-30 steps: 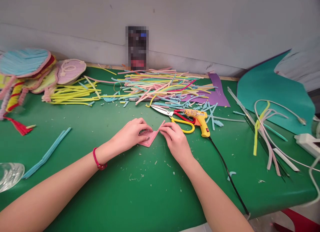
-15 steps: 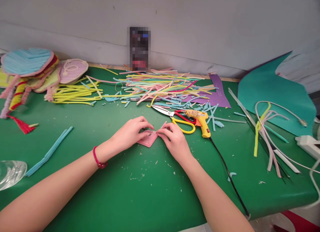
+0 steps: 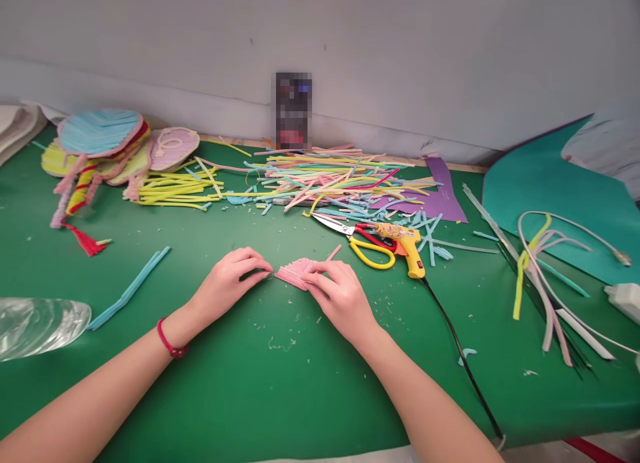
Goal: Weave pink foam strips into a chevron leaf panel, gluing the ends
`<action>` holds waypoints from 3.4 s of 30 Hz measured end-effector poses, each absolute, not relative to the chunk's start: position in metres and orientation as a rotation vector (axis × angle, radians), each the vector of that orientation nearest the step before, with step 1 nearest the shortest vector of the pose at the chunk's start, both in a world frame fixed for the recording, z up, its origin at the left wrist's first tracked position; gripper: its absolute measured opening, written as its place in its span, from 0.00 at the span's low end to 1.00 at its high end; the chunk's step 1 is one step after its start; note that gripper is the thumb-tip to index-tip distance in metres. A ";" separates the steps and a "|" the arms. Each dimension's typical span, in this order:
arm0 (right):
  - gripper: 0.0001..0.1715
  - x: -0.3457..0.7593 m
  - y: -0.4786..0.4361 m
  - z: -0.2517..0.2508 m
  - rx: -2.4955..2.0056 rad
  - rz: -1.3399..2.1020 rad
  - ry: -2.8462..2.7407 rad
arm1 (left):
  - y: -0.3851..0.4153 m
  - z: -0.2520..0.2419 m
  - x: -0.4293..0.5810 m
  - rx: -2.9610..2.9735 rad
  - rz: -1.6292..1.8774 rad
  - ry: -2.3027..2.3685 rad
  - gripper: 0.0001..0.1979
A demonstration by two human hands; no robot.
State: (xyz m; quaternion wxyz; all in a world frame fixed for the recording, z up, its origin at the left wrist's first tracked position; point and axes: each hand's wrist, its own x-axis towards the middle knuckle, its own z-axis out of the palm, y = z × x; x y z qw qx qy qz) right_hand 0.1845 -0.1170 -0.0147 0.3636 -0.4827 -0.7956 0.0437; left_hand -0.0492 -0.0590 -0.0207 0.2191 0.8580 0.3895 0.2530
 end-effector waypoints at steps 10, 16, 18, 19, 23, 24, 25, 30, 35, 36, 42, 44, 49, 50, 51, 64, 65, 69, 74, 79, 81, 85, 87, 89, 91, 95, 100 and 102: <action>0.12 0.170 -0.117 -0.027 -1.248 0.075 -2.180 | -0.055 -0.034 -0.049 2.467 0.671 1.003 0.08; 0.12 0.169 -0.117 -0.027 -1.227 0.081 -2.205 | -0.058 -0.025 -0.046 2.444 0.636 1.008 0.08; 0.12 0.169 -0.117 -0.026 -1.224 0.092 -2.208 | -0.057 -0.025 -0.045 2.426 0.645 1.022 0.09; 0.12 0.169 -0.117 -0.026 -1.223 0.096 -2.208 | -0.057 -0.025 -0.045 2.417 0.653 1.027 0.09; 0.11 0.169 -0.117 -0.025 -1.215 0.125 -2.208 | -0.055 -0.028 -0.046 2.389 0.662 1.019 0.10; 0.11 0.169 -0.117 -0.024 -1.216 0.135 -2.206 | -0.055 -0.028 -0.046 2.385 0.660 1.016 0.10; 0.10 0.169 -0.117 -0.024 -1.218 0.144 -2.205 | -0.055 -0.029 -0.046 2.381 0.659 1.013 0.10; 0.07 0.170 -0.117 -0.022 -1.233 0.171 -2.214 | -0.054 -0.028 -0.046 2.360 0.653 1.012 0.11; 0.07 0.170 -0.117 -0.023 -1.243 0.195 -2.232 | -0.052 -0.028 -0.046 2.334 0.639 1.006 0.11; 0.06 0.170 -0.118 -0.023 -1.243 0.196 -2.233 | -0.052 -0.029 -0.046 2.332 0.638 1.008 0.11; 0.06 0.168 -0.119 -0.021 -1.239 0.174 -2.201 | -0.052 -0.029 -0.046 2.324 0.645 1.013 0.10; 0.05 0.169 -0.119 -0.021 -1.230 0.179 -2.207 | -0.052 -0.028 -0.045 2.322 0.650 1.010 0.09; 0.05 0.170 -0.118 -0.022 -1.215 0.180 -2.194 | -0.052 -0.028 -0.046 2.336 0.642 1.017 0.09; 0.05 0.170 -0.118 -0.023 -1.216 0.183 -2.191 | -0.052 -0.028 -0.046 2.339 0.641 1.016 0.09; 0.05 0.170 -0.118 -0.023 -1.219 0.189 -2.189 | -0.051 -0.028 -0.046 2.341 0.638 1.016 0.10; 0.10 0.176 -0.118 -0.017 -1.231 0.082 -2.080 | -0.053 -0.027 -0.046 2.124 0.674 1.110 0.09; 0.10 0.177 -0.117 -0.018 -1.240 0.086 -2.083 | -0.053 -0.027 -0.046 2.136 0.673 1.103 0.09; 0.09 0.178 -0.116 -0.020 -1.275 0.084 -2.089 | -0.053 -0.025 -0.045 2.254 0.634 1.056 0.09; 0.07 0.178 -0.117 -0.020 -1.268 0.092 -2.117 | -0.052 -0.027 -0.046 2.317 0.634 1.028 0.10; 0.06 0.178 -0.117 -0.022 -1.252 0.105 -2.184 | -0.052 -0.031 -0.049 2.292 0.688 1.021 0.10; 0.07 0.178 -0.117 -0.023 -1.264 0.115 -2.199 | -0.052 -0.032 -0.049 2.287 0.699 1.016 0.11; 0.07 0.178 -0.116 -0.024 -1.267 0.130 -2.201 | -0.052 -0.030 -0.048 2.288 0.704 1.012 0.11; 0.07 0.178 -0.116 -0.023 -1.263 0.130 -2.200 | -0.052 -0.029 -0.048 2.290 0.689 1.019 0.11; 0.07 0.178 -0.116 -0.023 -1.256 0.126 -2.196 | -0.053 -0.029 -0.047 2.295 0.674 1.025 0.10; 0.08 0.178 -0.116 -0.022 -1.247 0.126 -2.190 | -0.053 -0.029 -0.047 2.299 0.664 1.025 0.10; 0.06 0.178 -0.116 -0.022 -1.250 0.142 -2.196 | -0.052 -0.030 -0.047 2.295 0.655 1.031 0.09; 0.06 0.178 -0.116 -0.023 -1.243 0.156 -2.190 | -0.052 -0.029 -0.047 2.274 0.628 1.050 0.08; 0.06 0.178 -0.116 -0.023 -1.242 0.159 -2.191 | -0.052 -0.028 -0.047 2.256 0.615 1.067 0.07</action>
